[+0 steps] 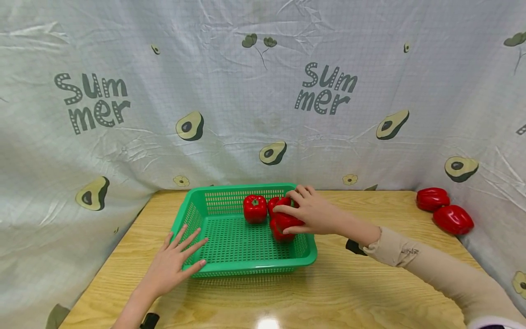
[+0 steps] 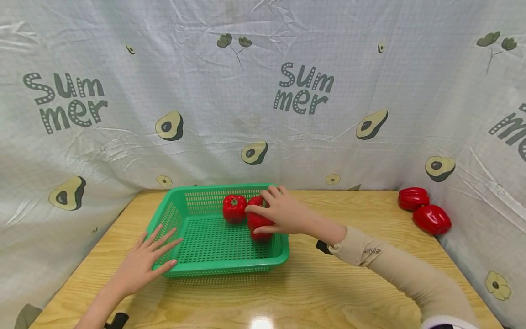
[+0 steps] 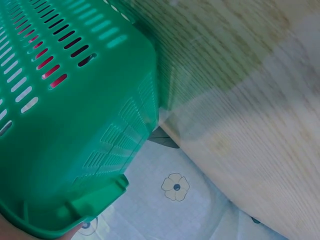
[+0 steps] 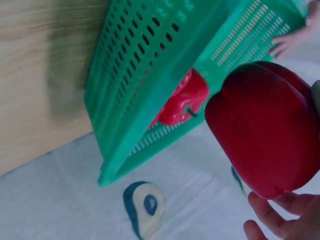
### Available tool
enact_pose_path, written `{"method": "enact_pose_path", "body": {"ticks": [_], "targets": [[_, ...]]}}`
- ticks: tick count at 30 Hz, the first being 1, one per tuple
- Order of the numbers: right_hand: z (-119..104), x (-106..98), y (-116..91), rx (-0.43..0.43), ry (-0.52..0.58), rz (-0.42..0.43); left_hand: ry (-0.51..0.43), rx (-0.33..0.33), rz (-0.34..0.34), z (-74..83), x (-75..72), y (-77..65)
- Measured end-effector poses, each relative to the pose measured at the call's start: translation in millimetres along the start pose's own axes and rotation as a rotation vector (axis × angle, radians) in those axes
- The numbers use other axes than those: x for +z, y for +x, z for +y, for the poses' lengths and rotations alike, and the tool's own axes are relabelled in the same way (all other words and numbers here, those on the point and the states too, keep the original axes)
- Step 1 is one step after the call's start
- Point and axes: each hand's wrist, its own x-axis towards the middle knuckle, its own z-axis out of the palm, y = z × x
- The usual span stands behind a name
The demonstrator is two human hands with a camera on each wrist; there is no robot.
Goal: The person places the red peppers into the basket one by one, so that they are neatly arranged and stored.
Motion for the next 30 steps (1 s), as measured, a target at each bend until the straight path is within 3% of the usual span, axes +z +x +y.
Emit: {"method": "enact_pose_path", "body": {"ticks": [19,30], "targets": [[-20.8,18.7,46.9,-0.138,-0.155,-0.179,0.023,0.027,0.05,0.4,2.4,0.2],[-22.2,38.5,60.5,-0.218,-0.225,-0.233,0.0,-0.012,-0.013,0.3,-0.5,1.1]]}}
